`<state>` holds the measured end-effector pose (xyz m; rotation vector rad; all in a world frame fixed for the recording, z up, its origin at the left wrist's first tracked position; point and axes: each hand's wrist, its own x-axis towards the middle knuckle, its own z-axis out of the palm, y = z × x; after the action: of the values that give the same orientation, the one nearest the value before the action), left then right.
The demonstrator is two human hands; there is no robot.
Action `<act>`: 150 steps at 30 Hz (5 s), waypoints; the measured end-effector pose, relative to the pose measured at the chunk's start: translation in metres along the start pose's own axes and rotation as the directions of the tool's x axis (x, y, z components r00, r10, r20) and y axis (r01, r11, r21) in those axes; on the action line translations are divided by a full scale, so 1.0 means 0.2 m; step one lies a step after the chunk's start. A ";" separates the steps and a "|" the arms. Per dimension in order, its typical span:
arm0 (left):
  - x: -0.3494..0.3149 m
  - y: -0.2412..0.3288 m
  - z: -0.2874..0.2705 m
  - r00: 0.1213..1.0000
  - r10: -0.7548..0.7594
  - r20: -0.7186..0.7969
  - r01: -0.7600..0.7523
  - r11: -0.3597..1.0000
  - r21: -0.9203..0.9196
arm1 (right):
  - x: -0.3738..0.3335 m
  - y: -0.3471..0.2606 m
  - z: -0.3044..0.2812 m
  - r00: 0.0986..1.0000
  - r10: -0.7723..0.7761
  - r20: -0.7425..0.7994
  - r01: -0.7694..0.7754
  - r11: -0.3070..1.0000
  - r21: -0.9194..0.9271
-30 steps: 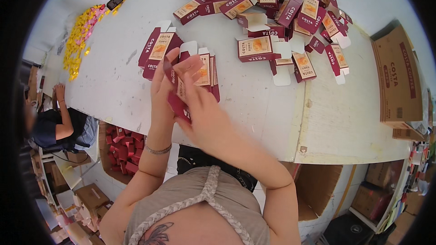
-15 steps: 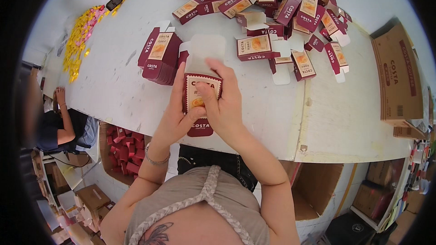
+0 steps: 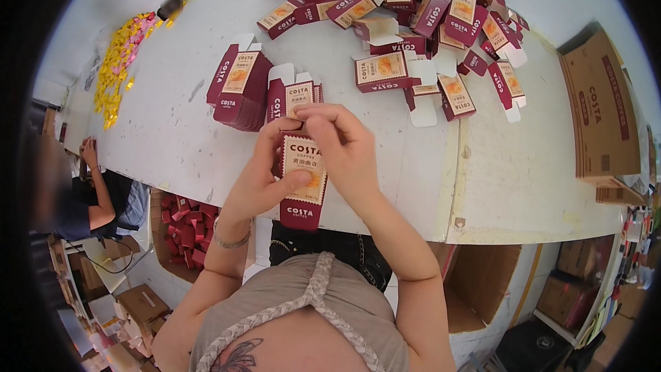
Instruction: The person repeatedly folds small maroon cardboard boxes labeled COSTA, aligning flaps and pressing them closed. They place finished boxes into a stack on the table and occasionally transfer them into a plastic bag. Another person is visible in the background working at the same table.
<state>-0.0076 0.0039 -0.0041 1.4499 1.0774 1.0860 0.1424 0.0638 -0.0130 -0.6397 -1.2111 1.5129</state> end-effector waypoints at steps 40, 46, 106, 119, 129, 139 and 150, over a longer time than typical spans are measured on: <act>0.23 -0.11 0.00 0.907 -0.277 -0.319 0.023 0.786 -0.618 | -0.02 -0.07 -0.05 0.958 0.161 0.238 0.039 0.747 -0.664; 0.17 -0.10 -0.04 0.999 -0.035 0.015 0.033 0.614 -0.789 | -0.01 -0.02 0.01 0.989 0.012 0.151 0.078 0.810 -0.581; 0.17 -0.14 0.07 0.878 -0.139 -0.458 -0.075 0.905 -0.419 | -0.06 0.06 -0.20 0.988 0.151 0.016 -0.138 0.936 -0.324; 0.12 -0.02 0.02 0.991 -0.131 0.026 0.103 0.623 -0.775 | -0.11 0.01 -0.08 0.992 0.122 0.039 -0.072 0.781 -0.620; 0.04 0.04 0.03 0.987 0.143 -0.070 -0.117 0.951 0.287 | -0.09 0.12 -0.07 0.990 -0.139 0.033 0.140 0.901 -0.410; -0.03 -0.04 0.03 0.972 0.054 -0.231 -0.050 0.998 0.026 | 0.01 -0.02 -0.02 0.965 0.257 0.048 -0.260 0.923 0.286; -0.06 -0.05 -0.04 0.968 0.187 -0.169 -0.165 0.977 0.138 | -0.03 -0.12 -0.03 0.956 0.160 0.247 -0.095 0.962 -0.254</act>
<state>-0.0181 -0.0048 -0.0150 1.5920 1.1766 1.3182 0.1594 0.0580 0.0065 -0.7014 -1.6027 1.6118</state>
